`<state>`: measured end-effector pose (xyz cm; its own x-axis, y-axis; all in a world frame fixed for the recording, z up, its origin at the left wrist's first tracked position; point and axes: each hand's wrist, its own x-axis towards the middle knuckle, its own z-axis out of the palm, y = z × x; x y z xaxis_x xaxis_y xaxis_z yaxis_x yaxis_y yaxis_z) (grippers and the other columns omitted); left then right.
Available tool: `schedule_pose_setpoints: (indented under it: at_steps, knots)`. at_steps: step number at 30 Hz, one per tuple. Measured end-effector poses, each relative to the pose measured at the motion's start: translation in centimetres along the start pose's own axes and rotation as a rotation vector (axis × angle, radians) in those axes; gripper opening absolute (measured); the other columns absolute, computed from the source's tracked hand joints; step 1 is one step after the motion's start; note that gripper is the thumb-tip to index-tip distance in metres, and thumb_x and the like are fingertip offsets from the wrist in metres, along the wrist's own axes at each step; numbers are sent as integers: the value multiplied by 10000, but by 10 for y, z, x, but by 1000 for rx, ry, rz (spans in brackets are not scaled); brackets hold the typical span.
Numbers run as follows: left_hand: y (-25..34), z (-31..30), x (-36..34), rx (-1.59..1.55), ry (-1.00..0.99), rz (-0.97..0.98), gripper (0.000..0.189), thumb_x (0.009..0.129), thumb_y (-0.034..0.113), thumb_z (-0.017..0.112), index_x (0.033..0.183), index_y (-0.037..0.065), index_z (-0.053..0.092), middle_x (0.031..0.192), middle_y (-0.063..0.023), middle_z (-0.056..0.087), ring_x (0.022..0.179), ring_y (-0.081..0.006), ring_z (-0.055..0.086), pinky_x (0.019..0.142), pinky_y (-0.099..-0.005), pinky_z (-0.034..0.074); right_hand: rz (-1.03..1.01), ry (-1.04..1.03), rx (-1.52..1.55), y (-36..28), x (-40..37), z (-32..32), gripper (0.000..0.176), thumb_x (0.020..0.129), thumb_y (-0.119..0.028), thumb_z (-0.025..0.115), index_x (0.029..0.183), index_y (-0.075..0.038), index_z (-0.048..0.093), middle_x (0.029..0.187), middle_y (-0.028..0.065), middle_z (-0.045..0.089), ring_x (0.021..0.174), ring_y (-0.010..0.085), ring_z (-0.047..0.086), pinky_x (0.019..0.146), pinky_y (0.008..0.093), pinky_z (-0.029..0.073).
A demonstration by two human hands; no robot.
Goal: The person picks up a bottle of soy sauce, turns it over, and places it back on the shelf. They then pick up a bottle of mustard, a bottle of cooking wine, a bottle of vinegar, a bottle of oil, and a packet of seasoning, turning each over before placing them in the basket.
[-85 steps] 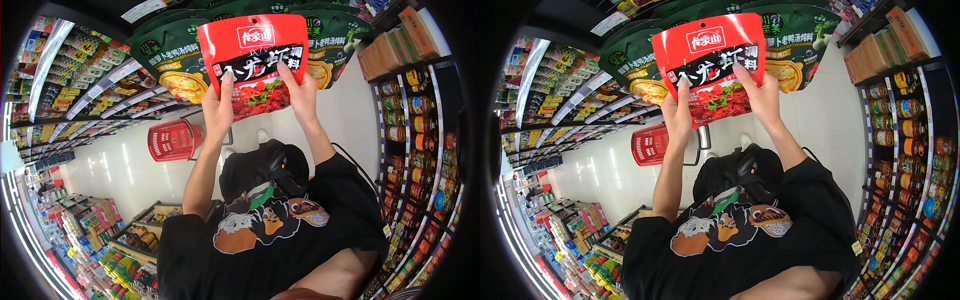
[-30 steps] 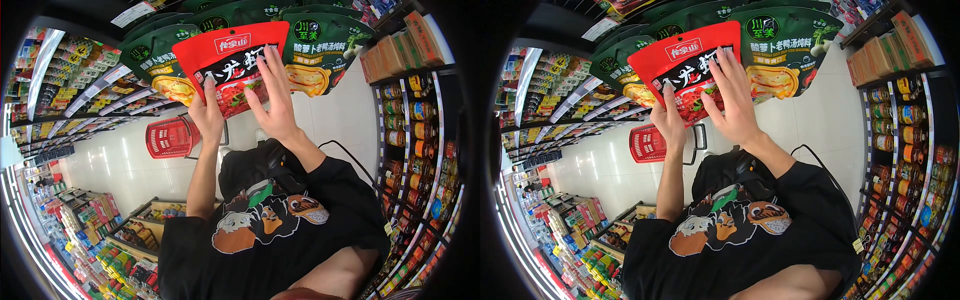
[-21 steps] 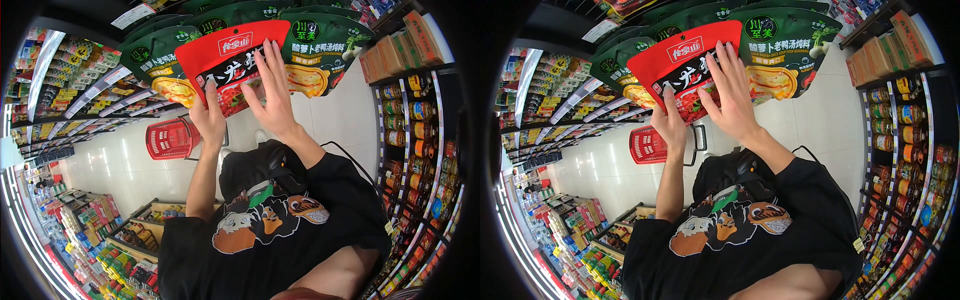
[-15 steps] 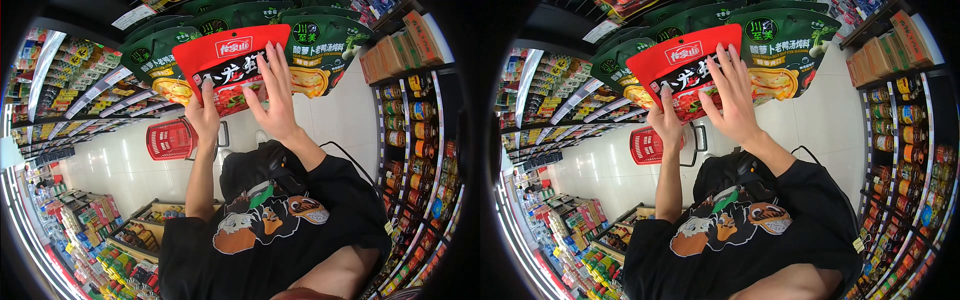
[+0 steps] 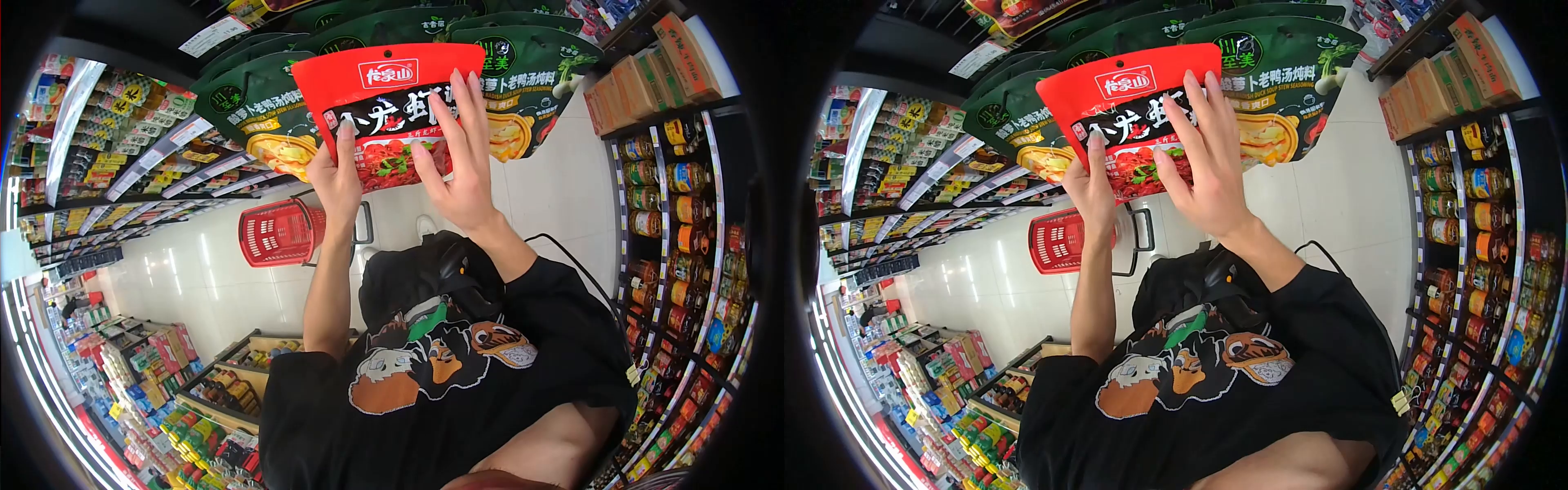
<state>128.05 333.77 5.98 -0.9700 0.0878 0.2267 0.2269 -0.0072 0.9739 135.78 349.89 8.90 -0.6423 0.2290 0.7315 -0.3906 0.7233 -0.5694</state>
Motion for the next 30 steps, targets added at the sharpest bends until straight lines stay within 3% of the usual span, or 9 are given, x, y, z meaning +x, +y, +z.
schedule_pose_setpoints:
  at_steps: [3, 6, 11, 13, 30]
  knots:
    - [2, 3, 0, -8, 13, -2, 295, 1038, 219, 581, 1023, -59, 680, 869, 3, 663, 763, -35, 521, 674, -216, 445, -6, -11, -31, -1, 2, -1, 588, 873, -114, 676, 1424, -9, 500, 1564, 206, 366, 1469, 420, 285, 1155, 569, 248]
    - [4, 7, 1, -29, 28, -5, 298, 1039, 219, 579, 1036, -62, 680, 872, 2, 663, 774, -35, 525, 680, -217, 450, -2, -64, -49, -4, 7, -2, 580, 877, -76, 674, 1420, 13, 490, 1569, 218, 352, 1482, 431, 252, 1183, 538, 213]
    - [6, 11, 3, -50, 52, -55, 296, 1042, 210, 572, 1061, -67, 675, 886, -7, 672, 786, -36, 533, 688, -216, 456, -10, -112, -77, -3, 16, 10, 612, 886, -124, 677, 1454, -26, 469, 1582, 193, 339, 1480, 414, 265, 1168, 566, 231]
    - [4, 13, 3, 1, 68, 10, 298, 1046, 202, 565, 1083, -76, 667, 892, -14, 677, 791, -35, 534, 690, -218, 459, -2, -130, -97, -1, 18, 13, 644, 893, -149, 665, 1484, -46, 431, 1599, 196, 301, 1489, 408, 244, 1168, 579, 229]
    - [-2, 23, 0, 60, 143, 79, 325, 1066, 220, 516, 1147, -69, 640, 979, -60, 695, 849, -75, 578, 760, -262, 496, -39, -77, 22, 31, 29, 53, 715, 913, -221, 668, 1515, -9, 346, 1605, 217, 270, 1493, 391, 237, 1176, 550, 256]
